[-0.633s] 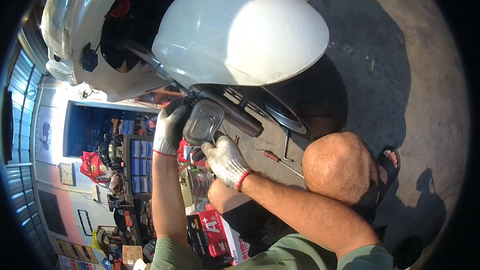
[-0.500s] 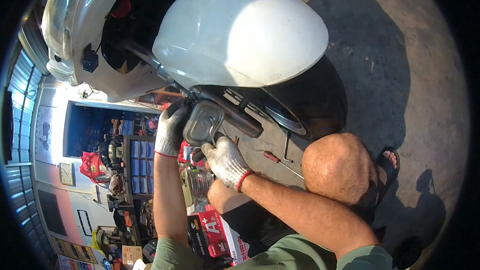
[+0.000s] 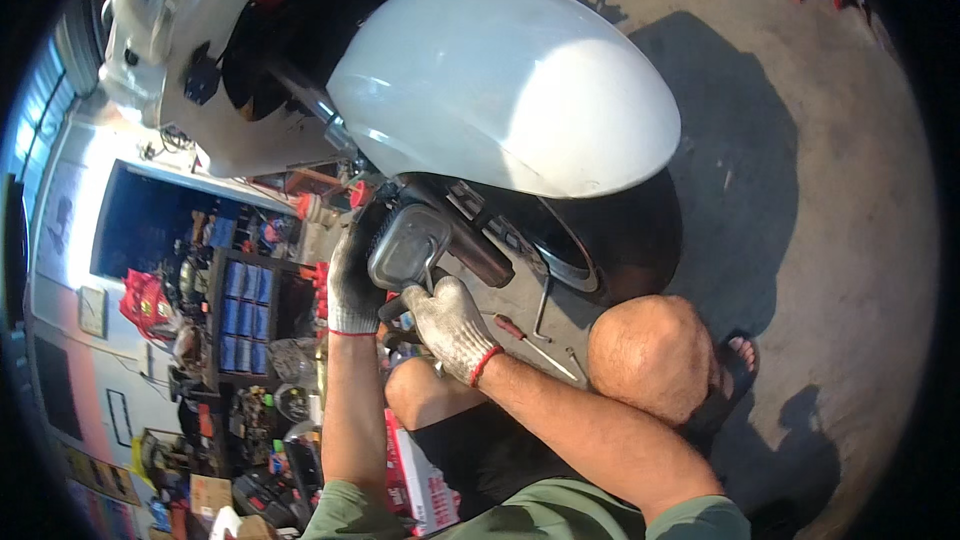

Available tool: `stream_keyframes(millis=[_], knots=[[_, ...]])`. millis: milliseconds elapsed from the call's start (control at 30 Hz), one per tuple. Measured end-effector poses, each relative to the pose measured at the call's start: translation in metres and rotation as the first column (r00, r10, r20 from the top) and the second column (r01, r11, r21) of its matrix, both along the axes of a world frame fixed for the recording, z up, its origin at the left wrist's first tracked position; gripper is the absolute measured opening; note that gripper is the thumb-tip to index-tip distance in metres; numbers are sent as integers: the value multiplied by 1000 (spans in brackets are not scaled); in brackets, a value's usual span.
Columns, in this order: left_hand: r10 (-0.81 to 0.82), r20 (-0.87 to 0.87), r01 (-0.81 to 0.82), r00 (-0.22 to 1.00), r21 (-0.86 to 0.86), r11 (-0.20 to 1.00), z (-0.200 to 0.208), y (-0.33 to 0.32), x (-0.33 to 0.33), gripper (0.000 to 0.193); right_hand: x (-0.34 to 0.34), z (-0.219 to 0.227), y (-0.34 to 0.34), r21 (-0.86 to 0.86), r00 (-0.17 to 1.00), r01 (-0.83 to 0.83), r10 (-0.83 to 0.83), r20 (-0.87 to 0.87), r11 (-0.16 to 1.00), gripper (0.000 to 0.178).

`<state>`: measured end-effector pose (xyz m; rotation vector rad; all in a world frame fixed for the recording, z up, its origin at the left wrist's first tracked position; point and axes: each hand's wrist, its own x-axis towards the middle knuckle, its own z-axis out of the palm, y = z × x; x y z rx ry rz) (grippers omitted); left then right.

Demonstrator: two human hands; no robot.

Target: The person uses a wrench to loosen and remove bolts from the motorcycle's front brake caliper. They detach the caliper from the brake disc and set it aside, then reattach it and tighten the bolts.

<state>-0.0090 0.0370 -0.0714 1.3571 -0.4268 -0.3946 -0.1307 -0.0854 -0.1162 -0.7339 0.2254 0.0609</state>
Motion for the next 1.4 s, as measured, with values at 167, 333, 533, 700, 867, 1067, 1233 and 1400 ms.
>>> stream_keyframes(millis=[167,333,533,700,867,1067,1233,1400], knots=[[33,-49,-42,998,-198,979,-27,-6,-13,52,10,-22,11,-70,999,-3,7,49,998,27],[49,-30,-56,998,-275,960,-51,-5,-1,54,14,-30,11,-245,996,69,-51,78,967,28],[267,14,-241,964,-384,891,-57,-10,-5,43,-4,-15,6,-366,983,182,-181,38,913,23],[349,-133,-371,928,-418,829,-66,-32,-13,32,-44,-2,-12,-646,989,128,-145,26,752,34],[173,-299,-300,938,-455,839,-63,-17,-14,22,-72,56,-30,-834,992,-108,0,-129,541,44],[50,-316,-200,947,-463,863,-48,-3,-9,29,-49,104,-51,-987,998,-49,21,-53,-152,28],[-28,-408,-230,913,-568,791,-39,-15,-10,24,-13,159,-43,-678,980,163,195,30,-717,27],[9,-391,-222,921,-505,834,-41,-6,2,25,34,177,-23,-646,959,9,189,-210,-763,27]])
